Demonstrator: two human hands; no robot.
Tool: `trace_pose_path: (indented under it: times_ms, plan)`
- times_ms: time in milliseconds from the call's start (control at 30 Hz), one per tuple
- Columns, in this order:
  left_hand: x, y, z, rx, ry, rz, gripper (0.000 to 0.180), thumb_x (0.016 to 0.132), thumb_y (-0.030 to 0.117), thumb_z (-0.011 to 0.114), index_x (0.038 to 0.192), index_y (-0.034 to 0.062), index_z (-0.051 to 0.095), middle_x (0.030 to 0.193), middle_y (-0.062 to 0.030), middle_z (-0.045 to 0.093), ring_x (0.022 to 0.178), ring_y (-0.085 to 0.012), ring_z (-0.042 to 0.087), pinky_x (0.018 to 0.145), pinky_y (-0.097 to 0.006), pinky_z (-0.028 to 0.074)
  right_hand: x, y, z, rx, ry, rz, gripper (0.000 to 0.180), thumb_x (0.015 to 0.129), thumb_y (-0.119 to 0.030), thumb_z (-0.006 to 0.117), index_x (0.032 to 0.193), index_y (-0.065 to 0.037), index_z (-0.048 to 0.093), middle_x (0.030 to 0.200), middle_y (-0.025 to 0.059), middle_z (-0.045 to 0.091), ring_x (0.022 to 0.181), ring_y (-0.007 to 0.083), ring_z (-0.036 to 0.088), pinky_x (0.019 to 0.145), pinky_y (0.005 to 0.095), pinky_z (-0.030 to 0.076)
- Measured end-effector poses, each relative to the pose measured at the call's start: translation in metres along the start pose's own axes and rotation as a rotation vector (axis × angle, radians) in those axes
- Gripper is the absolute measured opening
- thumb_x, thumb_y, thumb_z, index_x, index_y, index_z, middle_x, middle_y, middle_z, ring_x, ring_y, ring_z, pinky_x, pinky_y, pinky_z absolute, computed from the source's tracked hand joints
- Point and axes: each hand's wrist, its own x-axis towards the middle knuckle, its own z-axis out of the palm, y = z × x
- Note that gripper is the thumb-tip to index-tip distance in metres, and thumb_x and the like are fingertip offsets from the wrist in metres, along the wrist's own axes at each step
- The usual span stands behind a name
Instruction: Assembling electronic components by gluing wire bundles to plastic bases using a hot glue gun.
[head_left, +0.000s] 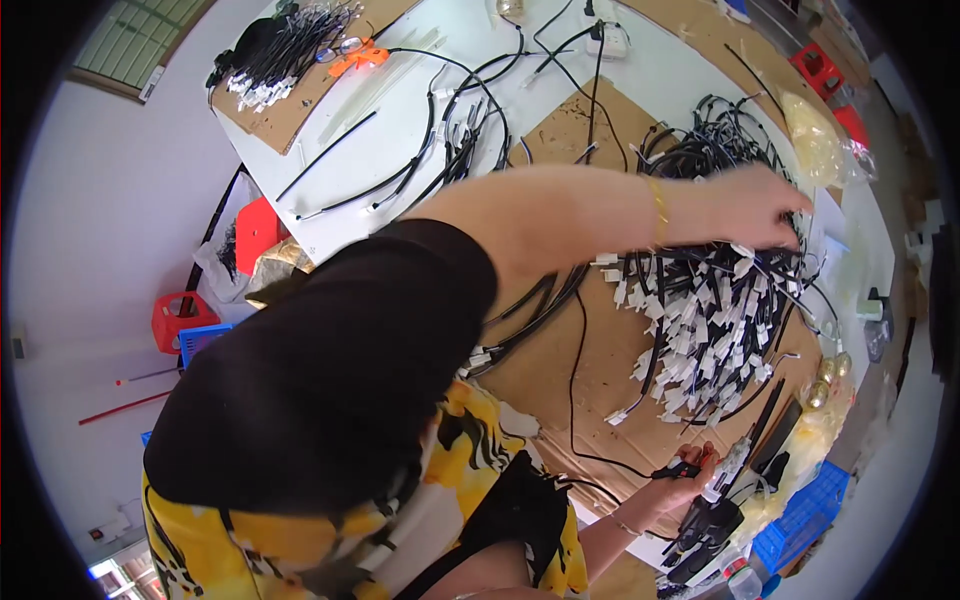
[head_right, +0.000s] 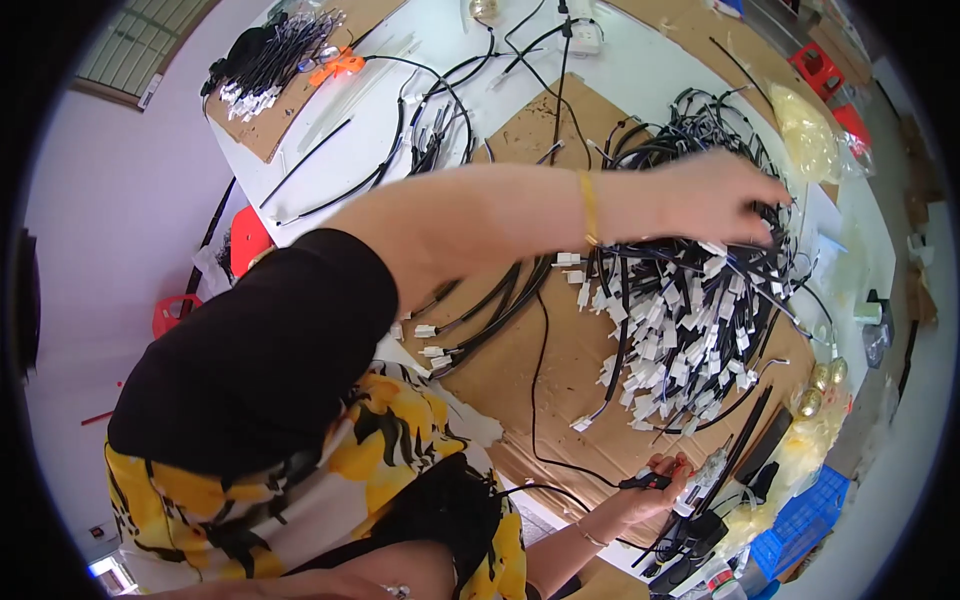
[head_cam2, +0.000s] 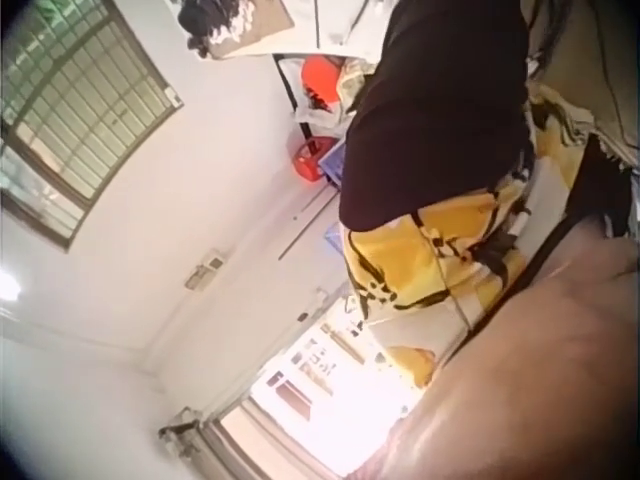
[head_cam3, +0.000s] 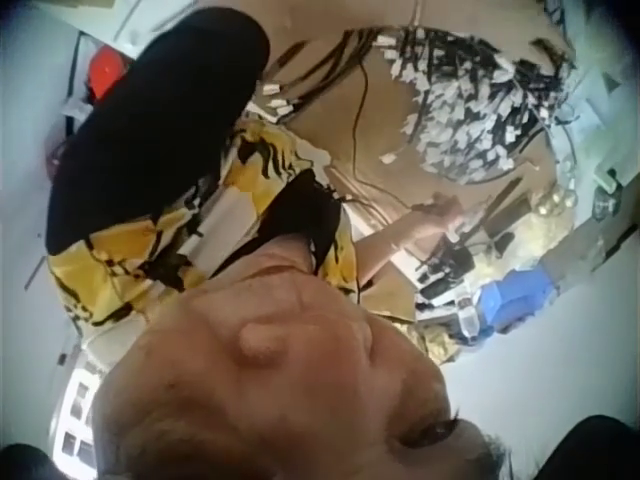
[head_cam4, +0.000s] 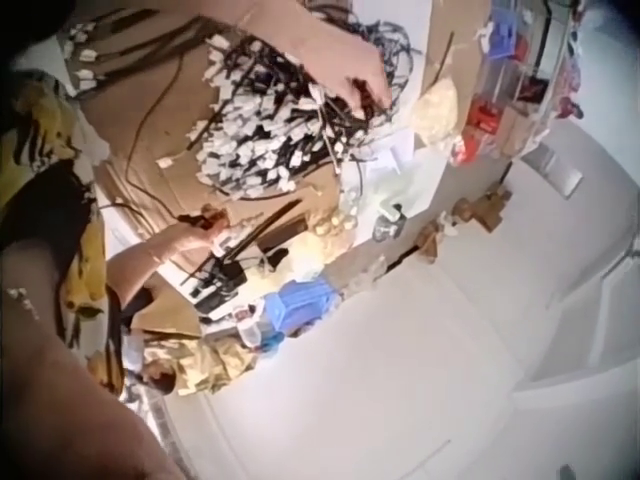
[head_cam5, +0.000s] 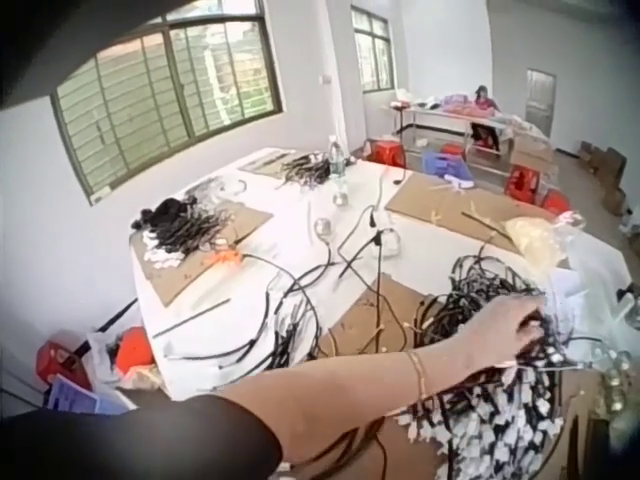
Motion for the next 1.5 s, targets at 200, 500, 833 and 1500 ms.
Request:
trace_pose_path:
  times_ms: [200,500,833,1500]
  plan:
    - [-0.079,-0.138,-0.17,0.55,0.165,-0.379,0.031,0.075,0.003,0.052,0.102,0.0128,0.062,0.084,-0.0144,0.063,0.077,-0.0299,0.06,0.068,-0.035,0.048,0.0,0.0,0.003,-0.017,0.039,0.026,0.019,0.079,-0.022,0.06,0.085,-0.004,0.055,0.078,0.0016,0.054,0.055,0.0073,0.036,0.054,0.0212,0.033]
    - [-0.204,-0.22,-0.307,1.374,-0.233,-0.368,0.036,0.073,-0.001,0.048,0.101,0.0159,0.061,0.102,-0.007,0.06,0.095,-0.0281,0.056,0.079,-0.037,0.046,-0.008,0.001,0.043,-0.209,0.015,-0.029,0.023,0.082,-0.025,0.055,0.083,-0.002,0.055,0.056,-0.0012,0.038,0.054,0.0101,0.035,0.054,0.0241,0.03]
    - [-0.145,-0.199,-0.436,1.213,0.47,-0.728,0.016,0.076,0.015,0.05,0.081,0.0079,0.064,0.08,-0.0172,0.063,0.077,-0.0332,0.061,0.067,-0.042,0.048,-0.031,-0.005,0.083,-0.285,-0.042,-0.053,0.024,0.085,-0.025,0.05,0.082,-0.002,0.051,0.056,0.0,0.038,0.052,0.0097,0.034,0.053,0.0233,0.029]
    - [-0.258,-0.207,-0.576,1.399,0.206,-1.288,0.017,0.075,0.01,0.049,0.078,0.0071,0.065,0.08,-0.0182,0.062,0.079,-0.0343,0.06,0.07,-0.041,0.048,-0.06,0.005,0.117,-0.324,-0.016,-0.05,0.023,0.085,-0.025,0.052,0.082,-0.003,0.053,0.06,-0.0019,0.043,0.054,0.0081,0.036,0.054,0.0222,0.029]
